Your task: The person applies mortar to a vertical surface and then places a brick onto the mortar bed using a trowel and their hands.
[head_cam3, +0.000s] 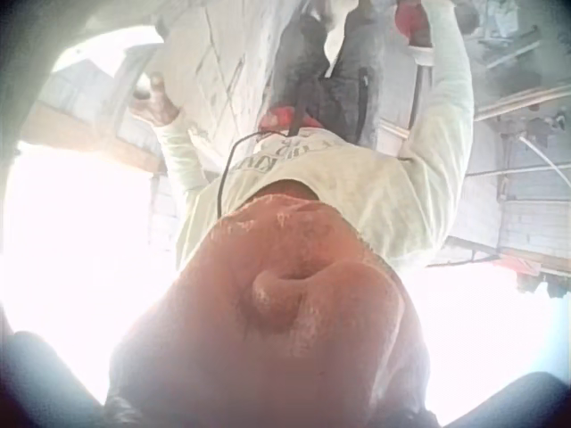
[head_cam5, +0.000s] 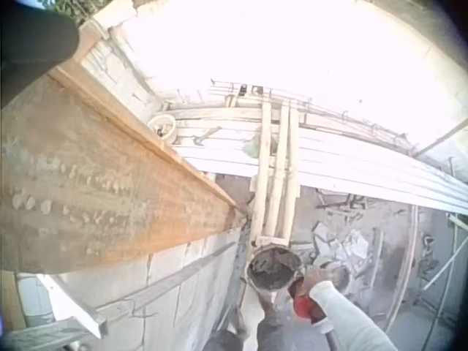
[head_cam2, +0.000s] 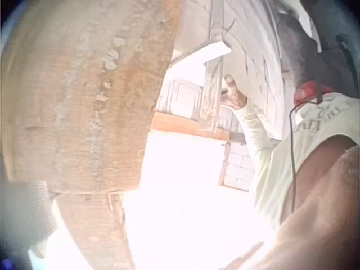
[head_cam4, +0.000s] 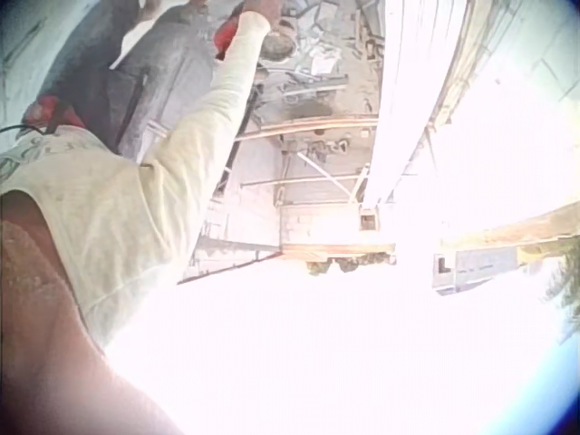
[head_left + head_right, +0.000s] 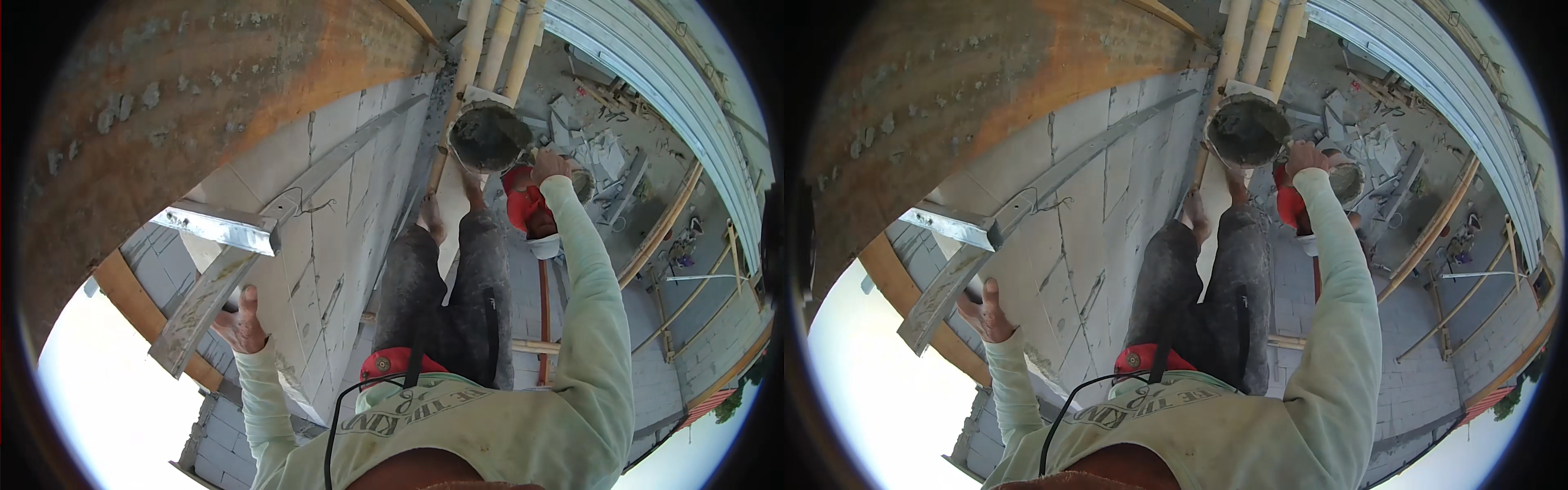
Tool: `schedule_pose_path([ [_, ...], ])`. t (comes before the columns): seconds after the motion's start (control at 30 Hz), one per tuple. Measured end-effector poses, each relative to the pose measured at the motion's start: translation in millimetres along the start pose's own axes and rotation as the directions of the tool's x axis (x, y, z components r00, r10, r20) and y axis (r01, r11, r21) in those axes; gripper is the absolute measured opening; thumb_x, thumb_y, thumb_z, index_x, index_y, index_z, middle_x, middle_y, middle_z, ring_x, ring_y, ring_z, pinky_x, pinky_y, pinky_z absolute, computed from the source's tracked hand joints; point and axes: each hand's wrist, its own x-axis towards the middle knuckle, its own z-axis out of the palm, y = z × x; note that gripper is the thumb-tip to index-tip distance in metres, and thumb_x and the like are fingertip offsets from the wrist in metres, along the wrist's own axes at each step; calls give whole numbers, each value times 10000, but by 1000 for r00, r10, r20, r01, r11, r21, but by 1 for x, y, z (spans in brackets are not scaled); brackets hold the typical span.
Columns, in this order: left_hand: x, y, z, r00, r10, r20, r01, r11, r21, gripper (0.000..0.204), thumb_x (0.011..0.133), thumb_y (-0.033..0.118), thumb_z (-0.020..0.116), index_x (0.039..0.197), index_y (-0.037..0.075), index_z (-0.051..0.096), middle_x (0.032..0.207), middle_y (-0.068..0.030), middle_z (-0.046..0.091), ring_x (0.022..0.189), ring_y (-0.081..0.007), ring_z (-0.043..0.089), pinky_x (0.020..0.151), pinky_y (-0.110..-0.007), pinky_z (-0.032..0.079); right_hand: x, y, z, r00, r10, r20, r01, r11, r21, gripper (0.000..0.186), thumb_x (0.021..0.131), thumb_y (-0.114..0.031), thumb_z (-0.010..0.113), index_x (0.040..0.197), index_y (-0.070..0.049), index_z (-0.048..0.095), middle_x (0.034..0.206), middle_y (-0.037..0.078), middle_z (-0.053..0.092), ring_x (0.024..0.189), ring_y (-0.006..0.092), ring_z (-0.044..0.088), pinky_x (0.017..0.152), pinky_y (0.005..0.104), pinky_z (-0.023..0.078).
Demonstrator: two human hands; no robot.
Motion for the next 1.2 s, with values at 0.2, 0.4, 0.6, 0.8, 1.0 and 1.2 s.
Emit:
schedule_pose_path([
  [0.2, -10, -17, 0, 991, 130, -12, -120, 943, 310, 860, 787, 725, 533, 1174, -42, 492, 1088, -175, 564, 932, -248, 592, 737, -413, 508, 121, -20, 126, 969, -54, -243, -21, 955, -296, 278, 885, -145, 528, 1090, 31, 595, 1007, 192, 652, 906, 319, 675, 737, 421, 569],
  [0.4, -14, -31, -61, 794, 412, 448, -604, 442, 663, 948, 757, 423, 784, 1479, 351, 174, 1312, -163, 437, 1127, -368, 526, 861, -477, 494, 118, -20, 146, 943, -302, -137, 229, 892, -390, 286, 847, -122, 559, 1064, 61, 595, 970, 185, 655, 838, 289, 684, 699, 363, 582],
  [0.6, -23, -51, -73, 985, -170, -36, 157, 958, -239, 974, 740, 423, 795, 1487, 279, 187, 1323, -161, 435, 1137, -367, 522, 875, -478, 499, 140, -27, 152, 881, -470, 45, 470, 863, -187, 209, 789, -50, 554, 964, 28, 639, 900, 215, 658, 813, 337, 682, 702, 407, 571],
  [0.8, -23, -55, -76, 991, -109, -80, 101, 990, -102, 899, 755, 482, 734, 1451, 190, 248, 1332, -171, 429, 1159, -356, 506, 880, -482, 501, 147, -13, 155, 860, -500, 104, 503, 864, -2, 183, 731, -77, 594, 888, -6, 654, 855, 211, 663, 824, 359, 666, 724, 454, 547],
  [1.0, -23, -50, -65, 997, 8, -82, 0, 995, 100, 792, 828, 565, 608, 1395, 80, 343, 1311, -178, 447, 1154, -331, 505, 874, -478, 495, 136, 9, 144, 880, -422, 219, 407, 907, 110, 313, 691, -204, 658, 949, -28, 649, 864, 215, 660, 861, 402, 636, 781, 481, 513],
  [1.2, -17, -36, -37, 973, 217, -76, -163, 885, 436, 809, 867, 667, 429, 1268, -36, 449, 1258, -175, 482, 1096, -288, 521, 847, -457, 483, 106, 16, 128, 897, -385, 219, 317, 904, 288, 326, 659, -205, 696, 925, -28, 635, 832, 202, 653, 849, 398, 624, 752, 471, 483],
])
